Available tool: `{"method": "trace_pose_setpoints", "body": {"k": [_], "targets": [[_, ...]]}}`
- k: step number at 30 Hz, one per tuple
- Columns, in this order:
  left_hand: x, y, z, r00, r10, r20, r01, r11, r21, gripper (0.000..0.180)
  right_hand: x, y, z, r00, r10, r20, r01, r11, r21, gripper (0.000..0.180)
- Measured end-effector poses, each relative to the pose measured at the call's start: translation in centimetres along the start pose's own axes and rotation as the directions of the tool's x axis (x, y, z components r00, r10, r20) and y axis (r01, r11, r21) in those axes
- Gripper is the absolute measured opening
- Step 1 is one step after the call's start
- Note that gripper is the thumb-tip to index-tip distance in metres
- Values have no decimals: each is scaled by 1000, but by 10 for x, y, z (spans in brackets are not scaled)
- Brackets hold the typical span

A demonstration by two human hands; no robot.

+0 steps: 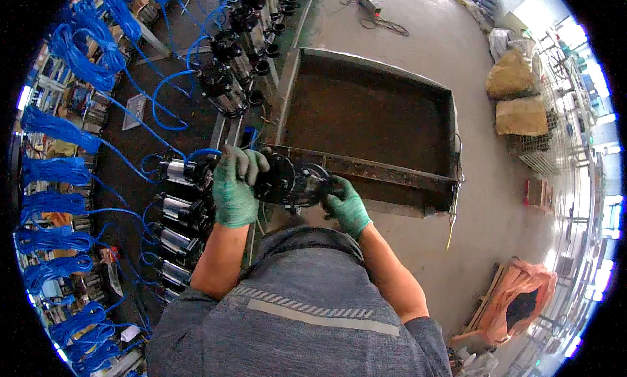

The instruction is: The person repeatedly picks up cylindrical metal pumps from a rack, connects a blue hose to the intake, and submerges the pump in a large metal tray filled with dark liquid. The person holds the pump in the liquid for a few seconds, then removes it, disconnects the hose, and places it back on the rack. This process is repeated for multiple units.

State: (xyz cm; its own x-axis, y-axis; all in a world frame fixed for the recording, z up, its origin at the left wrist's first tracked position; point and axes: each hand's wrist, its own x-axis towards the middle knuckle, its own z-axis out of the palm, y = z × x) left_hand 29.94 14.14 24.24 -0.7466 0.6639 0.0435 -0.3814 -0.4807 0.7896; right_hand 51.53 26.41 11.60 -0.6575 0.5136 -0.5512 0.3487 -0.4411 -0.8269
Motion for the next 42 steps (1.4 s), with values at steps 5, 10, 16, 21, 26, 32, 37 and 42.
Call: {"method": "trace_pose_setpoints", "body": {"k": [5, 10, 16, 21, 26, 32, 37, 42], "targets": [[-8, -76, -47, 994, -106, 24, 91, 935, 343, 44, -27, 4, -70, 950, -204, -237, 130, 947, -294, 42], [-19, -182, -135, 988, -144, -65, 144, 659, 738, 46, -30, -43, -109, 921, -311, -233, -36, 527, -849, 31], [-16, -181, -106, 859, -403, -317, 435, 247, 866, 69, -9, -58, -112, 930, -246, -271, -168, 372, -913, 31], [-11, -203, -165, 824, -492, -280, 393, 142, 909, 57, 4, -67, -89, 947, -208, -245, -191, 248, -950, 34], [-27, -181, -136, 912, -407, -55, 165, 239, 957, 44, -6, -21, -112, 878, -430, -209, 0, 437, -899, 49], [-38, -184, -92, 931, -365, 9, 134, 365, 921, 63, -28, 59, -176, 734, -415, -538, 215, 893, -396, 45], [-49, -200, -83, 956, -290, 33, 65, 320, 945, 75, -81, 102, -269, 342, -306, -889, -357, 832, -424, 52], [-51, -200, -71, 964, -266, -28, 117, 328, 937, 76, -76, 147, -335, 216, -144, -966, -417, 881, -225, 50]]}}
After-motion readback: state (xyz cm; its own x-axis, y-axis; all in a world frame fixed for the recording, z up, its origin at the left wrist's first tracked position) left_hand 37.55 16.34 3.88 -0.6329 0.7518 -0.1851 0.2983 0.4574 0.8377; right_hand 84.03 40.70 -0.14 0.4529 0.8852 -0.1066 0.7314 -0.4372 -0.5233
